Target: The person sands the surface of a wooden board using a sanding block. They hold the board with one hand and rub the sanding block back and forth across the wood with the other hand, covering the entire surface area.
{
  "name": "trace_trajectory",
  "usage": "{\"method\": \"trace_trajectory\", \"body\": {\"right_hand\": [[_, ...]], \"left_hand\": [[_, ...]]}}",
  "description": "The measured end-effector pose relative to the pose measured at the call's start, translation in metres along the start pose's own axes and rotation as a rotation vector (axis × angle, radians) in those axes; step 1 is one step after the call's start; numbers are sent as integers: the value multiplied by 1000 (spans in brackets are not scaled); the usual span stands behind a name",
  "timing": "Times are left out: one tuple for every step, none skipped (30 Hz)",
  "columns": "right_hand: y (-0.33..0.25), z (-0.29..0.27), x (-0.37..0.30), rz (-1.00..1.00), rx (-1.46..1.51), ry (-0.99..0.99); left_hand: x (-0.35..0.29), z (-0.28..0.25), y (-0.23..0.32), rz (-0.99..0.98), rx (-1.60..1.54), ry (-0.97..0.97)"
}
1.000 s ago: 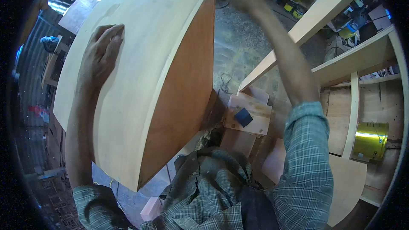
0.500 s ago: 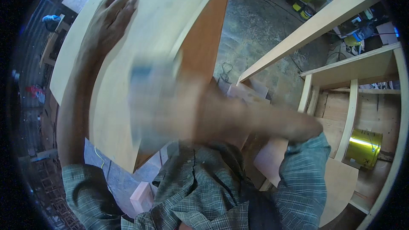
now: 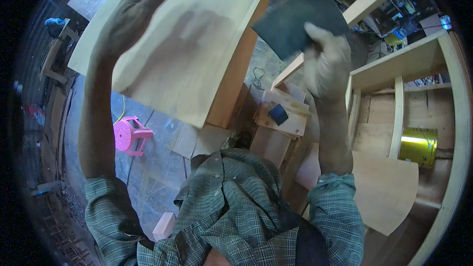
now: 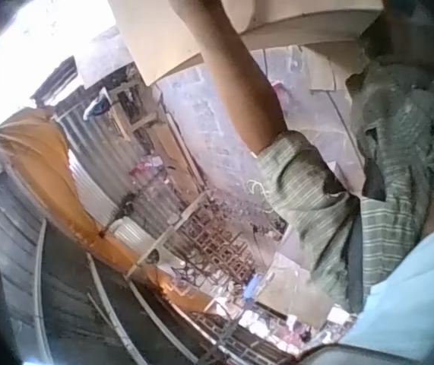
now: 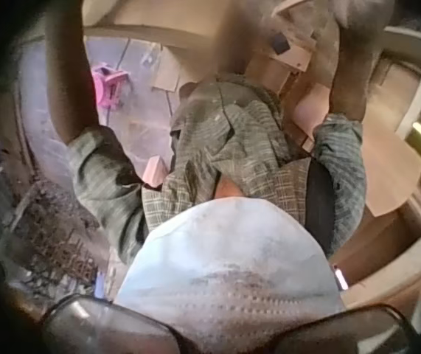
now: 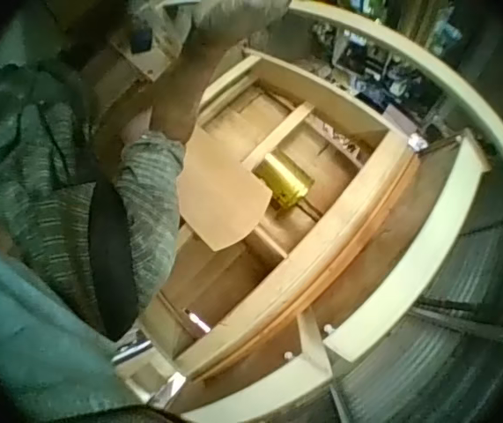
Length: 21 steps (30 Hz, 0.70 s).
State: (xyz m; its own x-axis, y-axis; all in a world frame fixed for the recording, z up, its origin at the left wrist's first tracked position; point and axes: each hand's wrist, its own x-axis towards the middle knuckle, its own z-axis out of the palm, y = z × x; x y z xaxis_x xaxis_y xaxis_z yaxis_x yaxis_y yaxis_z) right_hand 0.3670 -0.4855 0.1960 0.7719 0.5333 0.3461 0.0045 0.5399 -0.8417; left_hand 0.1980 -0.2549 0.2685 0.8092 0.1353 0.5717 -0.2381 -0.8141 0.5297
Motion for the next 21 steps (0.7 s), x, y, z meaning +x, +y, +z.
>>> {"method": "trace_trajectory", "body": {"right_hand": [[-5,13,-5,-11,41,-58],[-10,35,-8,-17,96,-129],[-16,47,-10,-23,148,-199],[-17,51,-5,-64,147,-220],[-21,50,0,-113,132,-228],[-27,51,0,-163,117,-237],[-35,99,-19,-167,-45,-157],[-48,104,-25,-146,-253,-153],[-58,110,-30,-123,-438,-164],[-71,90,-26,-91,-586,-233],[-84,70,-22,-70,-734,-310],[-107,49,-21,-58,-902,-328],[-115,36,-20,-37,-1040,-362],[-116,35,-20,-44,-1118,-397],[-119,38,-20,-50,-1197,-431],[-116,44,-16,-68,-1256,-487],[-129,29,-17,-122,-1169,-437],[-147,8,-16,-181,-1074,-392],[-140,6,-19,-133,-671,-339],[-140,4,-25,-104,-187,-293],[-140,3,-30,-111,210,-261]], "left_hand": [[-4,9,17,59,-63,-45],[0,5,26,54,-152,-144],[2,-2,33,53,-190,-188],[1,-14,39,38,-209,-225],[2,-25,44,41,-187,-212],[1,-30,45,48,-159,-178],[-7,-36,42,20,-62,-92],[-9,-33,37,30,-23,-28],[-15,-30,36,26,24,7],[-18,-33,42,40,35,-27],[-20,-36,49,54,48,-59],[-11,-32,47,128,11,-110],[-9,-30,48,164,-8,-174],[-10,-33,49,188,-12,-237],[-9,-39,55,195,-27,-307],[-15,-44,51,173,42,-258],[-15,-36,44,182,65,-213],[-15,-31,40,185,96,-169],[-18,-33,31,105,122,-112],[-20,-39,21,93,166,-69],[-22,-46,10,76,211,-23]]}}
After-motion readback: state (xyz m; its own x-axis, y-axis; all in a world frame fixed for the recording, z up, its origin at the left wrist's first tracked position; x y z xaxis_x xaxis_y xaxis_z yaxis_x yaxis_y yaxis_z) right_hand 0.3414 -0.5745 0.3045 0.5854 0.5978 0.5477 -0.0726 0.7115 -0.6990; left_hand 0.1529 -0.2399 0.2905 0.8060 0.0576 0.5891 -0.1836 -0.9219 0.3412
